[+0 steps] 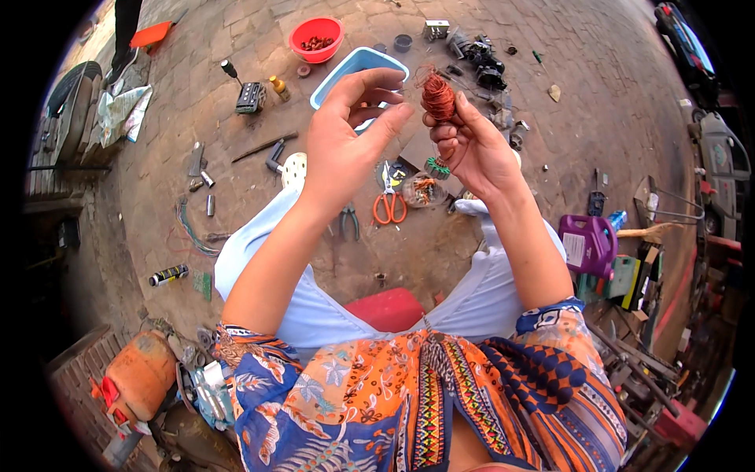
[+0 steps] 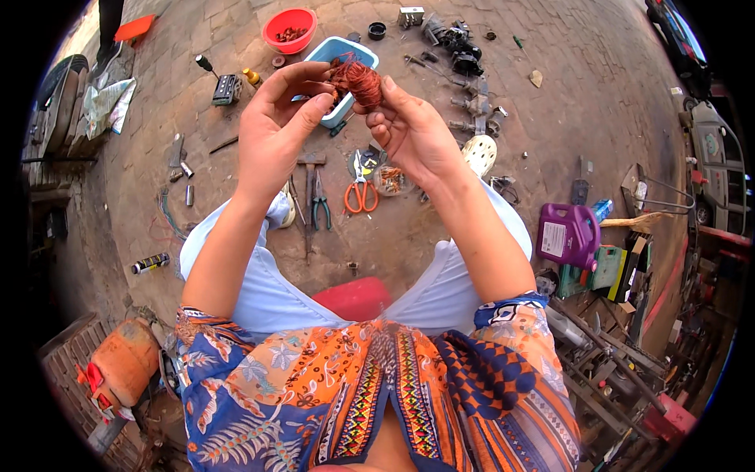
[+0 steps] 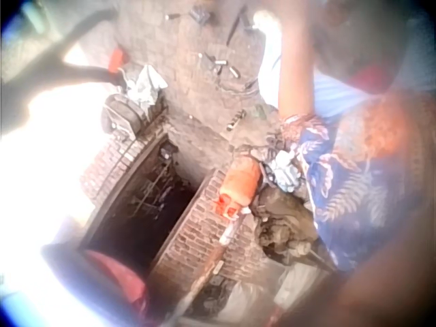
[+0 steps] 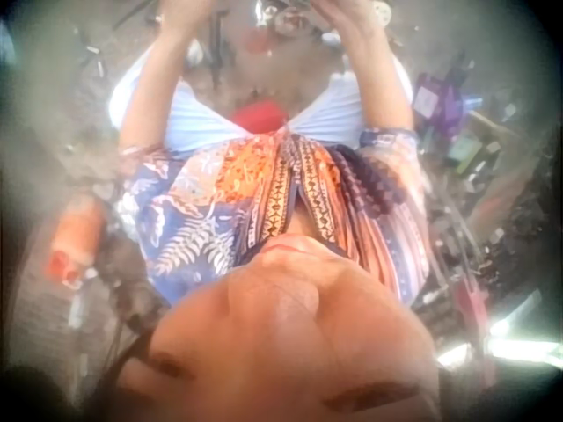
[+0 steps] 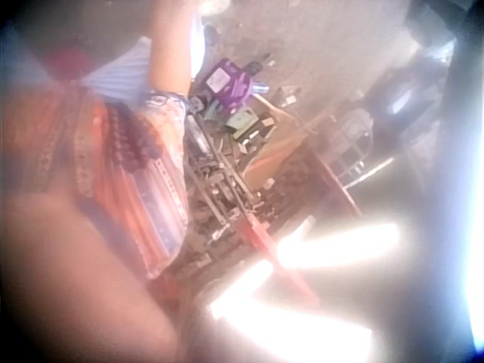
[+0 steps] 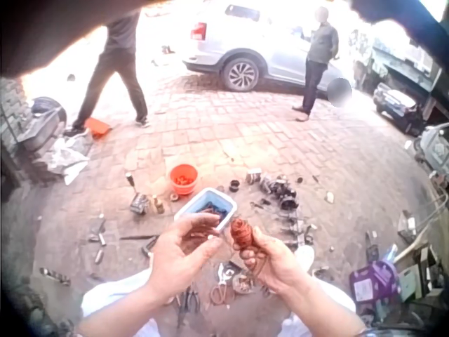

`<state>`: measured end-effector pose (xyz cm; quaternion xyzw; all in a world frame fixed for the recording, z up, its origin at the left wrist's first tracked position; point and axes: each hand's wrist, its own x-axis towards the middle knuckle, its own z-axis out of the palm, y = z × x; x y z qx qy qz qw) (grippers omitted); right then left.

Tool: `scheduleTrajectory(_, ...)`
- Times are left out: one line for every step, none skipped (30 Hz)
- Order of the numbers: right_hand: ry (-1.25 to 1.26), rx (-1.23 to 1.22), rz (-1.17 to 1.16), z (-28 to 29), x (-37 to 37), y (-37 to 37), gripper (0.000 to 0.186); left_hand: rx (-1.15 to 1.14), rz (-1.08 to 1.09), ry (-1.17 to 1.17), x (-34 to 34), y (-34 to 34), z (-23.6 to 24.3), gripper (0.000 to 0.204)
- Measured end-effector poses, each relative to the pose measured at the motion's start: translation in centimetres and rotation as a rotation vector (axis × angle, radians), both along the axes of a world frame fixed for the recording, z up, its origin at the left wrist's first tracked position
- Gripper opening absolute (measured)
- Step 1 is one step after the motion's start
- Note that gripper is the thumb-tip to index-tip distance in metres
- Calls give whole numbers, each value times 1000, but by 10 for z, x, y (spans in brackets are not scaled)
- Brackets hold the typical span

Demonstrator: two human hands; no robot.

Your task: The person sits on the ground and winds copper wire around a green motor stator. They use pliers to cut the wire and tuck the ends into the stator slots. The person handles the stator and wire repeatedly, adjusting the winding and securing the ends.

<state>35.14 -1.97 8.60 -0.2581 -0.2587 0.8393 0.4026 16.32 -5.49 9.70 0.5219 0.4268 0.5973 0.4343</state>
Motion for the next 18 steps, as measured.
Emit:
scheduleTrajectory(-8,4,-2,0,0,-1,36,-5,0,-2,4,0,1,27)
scheduleTrajectory(-16,8,-4,1,-1,-2,36,-10,0,-3,5,0,2,25)
scheduleTrajectory(-22,13,-2,0,-1,-3,36,-46,-18,-23,4,0,3,24)
scheduleTrajectory(-29,18,0,0,-2,-4,37,-82,-36,-43,2,-1,5,23)
scheduleTrajectory(-36,23,1,0,-2,-4,37,-117,-55,-63,0,-1,5,22)
scheduleTrajectory(-38,13,10,0,-3,-5,37,-132,-51,-70,-2,-1,4,21)
scheduleTrajectory(-40,3,18,0,-4,-6,37,-147,-47,-77,-5,-1,3,19)
scheduleTrajectory(-42,-5,26,0,-5,-6,38,-160,-44,-84,-9,0,3,18)
scheduleTrajectory(-26,-9,20,-1,-6,-6,37,-160,-22,-66,-11,1,3,17)
scheduleTrajectory(-9,-13,14,-2,-6,-6,37,-159,-1,-48,-12,1,3,17)
scheduleTrajectory(7,-17,8,-2,-6,-5,37,-159,20,-30,-14,2,3,16)
scheduleTrajectory(72,-29,9,-2,-5,-3,37,-158,43,-37,-17,4,0,15)
scheduleTrajectory(137,-41,10,0,-3,0,36,-164,54,-70,-20,6,-1,15)
scheduleTrajectory(201,-53,10,2,0,3,36,-170,64,-104,-22,7,0,15)
scheduleTrajectory(241,-54,-1,3,3,5,36,-177,75,-137,-25,9,-1,15)
scheduleTrajectory(281,-55,-11,4,7,8,36,-177,62,-135,-29,11,-4,16)
scheduleTrajectory(321,-56,-21,6,11,10,36,-179,83,-123,-32,12,-6,16)
scheduleTrajectory(359,-77,-37,8,15,12,37,-181,104,-112,-34,14,-7,16)
